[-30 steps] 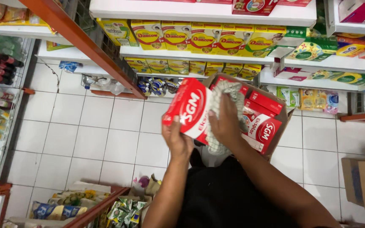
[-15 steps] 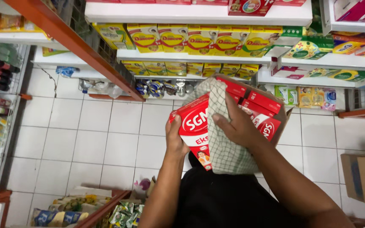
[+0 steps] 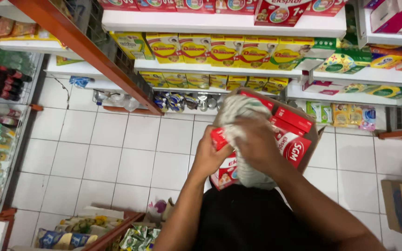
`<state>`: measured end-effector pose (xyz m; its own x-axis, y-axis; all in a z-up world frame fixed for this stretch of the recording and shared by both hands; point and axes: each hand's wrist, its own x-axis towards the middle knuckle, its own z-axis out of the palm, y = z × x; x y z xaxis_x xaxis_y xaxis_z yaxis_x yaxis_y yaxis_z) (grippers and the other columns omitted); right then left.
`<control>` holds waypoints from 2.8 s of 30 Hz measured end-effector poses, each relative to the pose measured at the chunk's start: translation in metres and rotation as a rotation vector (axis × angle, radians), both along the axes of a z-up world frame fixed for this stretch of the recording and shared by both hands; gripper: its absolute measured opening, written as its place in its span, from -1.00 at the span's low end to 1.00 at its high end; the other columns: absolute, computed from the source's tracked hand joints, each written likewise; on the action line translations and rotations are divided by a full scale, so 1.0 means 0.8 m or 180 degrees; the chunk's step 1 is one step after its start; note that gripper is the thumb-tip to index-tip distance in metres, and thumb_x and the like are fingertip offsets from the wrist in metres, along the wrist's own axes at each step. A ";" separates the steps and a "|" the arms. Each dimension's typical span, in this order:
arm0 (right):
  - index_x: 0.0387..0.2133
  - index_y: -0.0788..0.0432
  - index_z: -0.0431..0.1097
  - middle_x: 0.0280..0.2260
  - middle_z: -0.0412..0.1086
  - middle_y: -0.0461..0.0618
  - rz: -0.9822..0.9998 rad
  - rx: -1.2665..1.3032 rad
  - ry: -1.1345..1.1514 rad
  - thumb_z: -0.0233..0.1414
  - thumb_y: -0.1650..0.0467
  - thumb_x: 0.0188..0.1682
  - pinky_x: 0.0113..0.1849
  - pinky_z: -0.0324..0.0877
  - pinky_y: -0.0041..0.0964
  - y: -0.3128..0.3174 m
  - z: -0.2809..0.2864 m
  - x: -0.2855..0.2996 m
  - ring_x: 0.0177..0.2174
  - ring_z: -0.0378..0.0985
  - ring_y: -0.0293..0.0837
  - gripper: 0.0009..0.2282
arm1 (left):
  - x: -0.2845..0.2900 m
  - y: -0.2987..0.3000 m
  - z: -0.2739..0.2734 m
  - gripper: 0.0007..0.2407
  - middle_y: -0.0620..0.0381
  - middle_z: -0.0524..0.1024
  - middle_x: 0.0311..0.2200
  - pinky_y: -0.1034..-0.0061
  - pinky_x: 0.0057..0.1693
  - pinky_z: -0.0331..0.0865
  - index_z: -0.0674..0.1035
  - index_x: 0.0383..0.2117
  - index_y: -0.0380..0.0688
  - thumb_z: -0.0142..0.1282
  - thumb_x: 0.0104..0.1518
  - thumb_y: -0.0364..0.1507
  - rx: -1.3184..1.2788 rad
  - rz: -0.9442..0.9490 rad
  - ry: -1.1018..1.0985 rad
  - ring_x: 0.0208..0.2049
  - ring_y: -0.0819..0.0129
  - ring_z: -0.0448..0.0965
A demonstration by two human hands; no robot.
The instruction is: The person takes boxes of milk formula from a container, wipes each one with a cloth, scans some using a handheld barcode scanner, and arranges them on the store shelves.
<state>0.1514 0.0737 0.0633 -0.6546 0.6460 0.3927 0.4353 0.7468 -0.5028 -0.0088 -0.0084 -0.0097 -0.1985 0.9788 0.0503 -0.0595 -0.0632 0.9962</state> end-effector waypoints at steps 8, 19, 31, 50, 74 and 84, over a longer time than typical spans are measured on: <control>0.09 0.34 0.38 0.03 0.42 0.25 0.0361 -0.0011 -0.0072 0.09 0.38 -0.02 0.20 0.18 0.11 0.018 -0.041 -0.002 0.07 0.43 0.18 -0.59 | 0.005 -0.011 0.024 -0.80 -0.03 0.56 -0.41 0.48 -0.20 0.47 0.50 -0.21 -0.25 0.24 0.07 -0.57 -0.0347 0.0564 0.0249 -0.37 0.45 0.51; 0.00 0.32 0.41 0.05 0.43 0.27 0.0272 -0.0389 -0.0020 0.05 0.34 0.02 0.20 0.14 0.18 -0.009 -0.061 -0.029 0.10 0.43 0.18 -0.66 | -0.012 -0.004 0.016 -0.71 0.04 0.61 -0.30 0.55 -0.14 0.46 0.45 -0.11 -0.24 0.25 0.06 -0.54 0.0017 0.0448 0.0426 -0.30 0.47 0.55; 0.27 0.21 0.09 0.01 0.45 0.03 0.0172 -0.3598 0.1084 0.13 0.33 -0.07 0.01 0.43 -0.17 -0.043 -0.060 0.035 -0.03 0.51 -0.19 -0.38 | -0.073 0.011 -0.039 -0.62 -0.11 0.60 -0.06 0.49 0.06 0.47 0.51 0.09 -0.40 0.15 0.32 -0.29 0.0354 0.1530 -0.0734 -0.10 0.32 0.57; 0.30 0.63 -0.17 0.35 -0.23 0.67 0.1411 -0.0530 0.0311 -0.23 0.13 0.22 0.36 -0.27 0.18 -0.098 -0.098 -0.016 0.38 -0.21 0.53 -0.30 | -0.030 0.016 -0.018 -0.41 -0.13 0.28 0.27 0.27 0.32 0.22 0.07 0.38 -0.30 -0.17 0.35 -0.15 0.0313 0.0217 -0.3383 0.26 0.14 0.33; 0.30 0.60 -0.07 0.30 -0.03 0.62 0.0196 -0.0800 0.0205 -0.02 0.21 0.21 0.27 0.07 0.09 0.019 -0.057 -0.052 0.29 0.09 0.38 -0.33 | 0.011 0.023 -0.014 -0.49 -0.09 0.46 0.11 0.21 0.19 0.38 0.27 0.26 -0.30 -0.02 0.27 -0.22 0.0512 0.0388 -0.3639 0.08 0.19 0.49; 0.21 0.21 0.24 -0.01 0.49 0.07 -0.0668 -0.3606 0.1182 0.09 0.28 0.00 -0.03 0.44 -0.12 -0.021 -0.128 0.013 -0.07 0.54 -0.10 -0.50 | -0.039 -0.017 -0.011 -0.53 -0.07 0.54 0.04 0.19 0.14 0.45 0.35 0.21 -0.30 0.04 0.24 -0.26 0.0382 0.0635 -0.2689 0.01 0.20 0.56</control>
<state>0.1617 0.0567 -0.0389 -0.4633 0.8254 -0.3227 0.1854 -0.2658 -0.9460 -0.0401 -0.0224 -0.0188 -0.3827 0.9194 -0.0904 -0.7512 -0.2527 0.6098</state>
